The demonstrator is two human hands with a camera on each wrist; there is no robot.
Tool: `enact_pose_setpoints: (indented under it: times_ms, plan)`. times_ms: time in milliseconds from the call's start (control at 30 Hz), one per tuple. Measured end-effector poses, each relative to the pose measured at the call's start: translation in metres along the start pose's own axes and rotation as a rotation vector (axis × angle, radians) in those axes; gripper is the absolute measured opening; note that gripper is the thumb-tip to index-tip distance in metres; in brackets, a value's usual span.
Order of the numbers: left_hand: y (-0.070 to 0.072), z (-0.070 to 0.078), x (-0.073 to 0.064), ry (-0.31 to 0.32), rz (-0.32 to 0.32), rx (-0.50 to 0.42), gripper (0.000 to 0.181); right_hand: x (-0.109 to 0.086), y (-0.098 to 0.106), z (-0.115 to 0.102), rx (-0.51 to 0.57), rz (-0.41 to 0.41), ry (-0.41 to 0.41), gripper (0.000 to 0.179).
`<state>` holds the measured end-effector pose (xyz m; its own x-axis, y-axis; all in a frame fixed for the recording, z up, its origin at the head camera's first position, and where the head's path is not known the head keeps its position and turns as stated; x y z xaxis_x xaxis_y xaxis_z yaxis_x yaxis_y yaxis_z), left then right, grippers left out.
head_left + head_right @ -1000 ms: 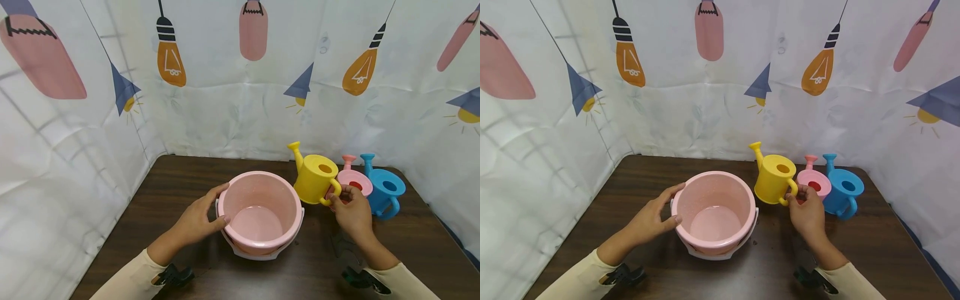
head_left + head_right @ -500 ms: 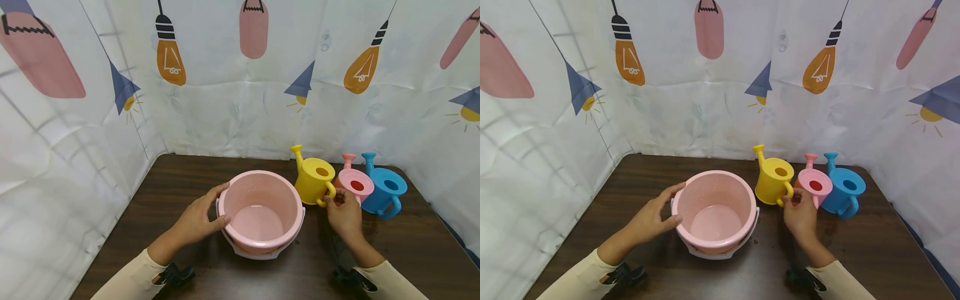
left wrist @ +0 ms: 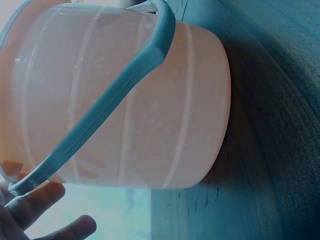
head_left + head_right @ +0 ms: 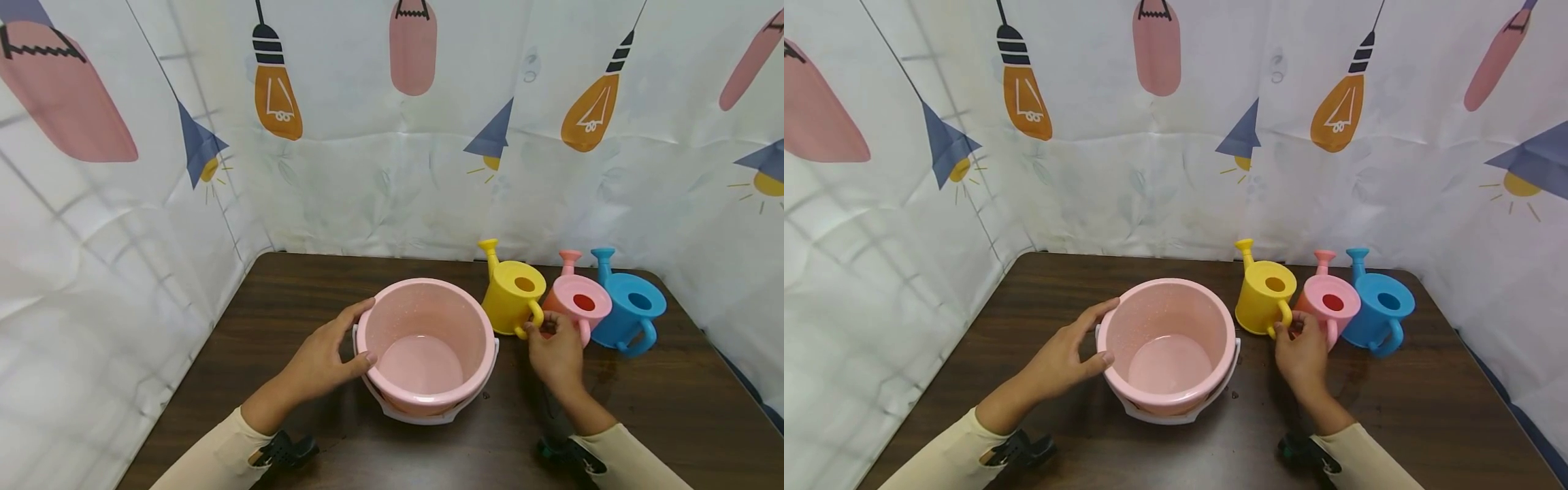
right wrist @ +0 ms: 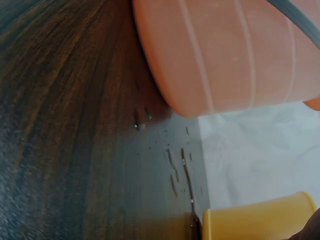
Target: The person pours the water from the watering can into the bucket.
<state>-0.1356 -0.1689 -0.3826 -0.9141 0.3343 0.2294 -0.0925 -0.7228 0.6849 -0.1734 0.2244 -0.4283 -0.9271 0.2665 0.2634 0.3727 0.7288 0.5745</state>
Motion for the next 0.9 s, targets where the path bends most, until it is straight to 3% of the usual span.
enact_pose_setpoints:
  times_ms: [633,900]
  plan:
    - [-0.002,-0.002,-0.001,0.001,0.004,-0.013,0.080,-0.008,-0.002,0.002,0.038,-0.036,0.010,0.042]
    - [0.000,-0.002,-0.001,0.000,0.008,-0.001,0.080,-0.017,0.009,-0.007,-0.034,-0.015,0.030,0.046]
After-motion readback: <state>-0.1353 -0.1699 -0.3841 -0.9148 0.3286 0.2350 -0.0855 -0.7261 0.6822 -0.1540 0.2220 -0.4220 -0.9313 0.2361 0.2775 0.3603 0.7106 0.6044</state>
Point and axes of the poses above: each hand's wrist, its own x-axis towards the middle knuckle, its own y-axis out of the back of the hand, z = x × y, the point moved 2 cm from there along x, towards the middle knuckle, and after that the axes turned 8 degrees about y, right-handed, at the moved point
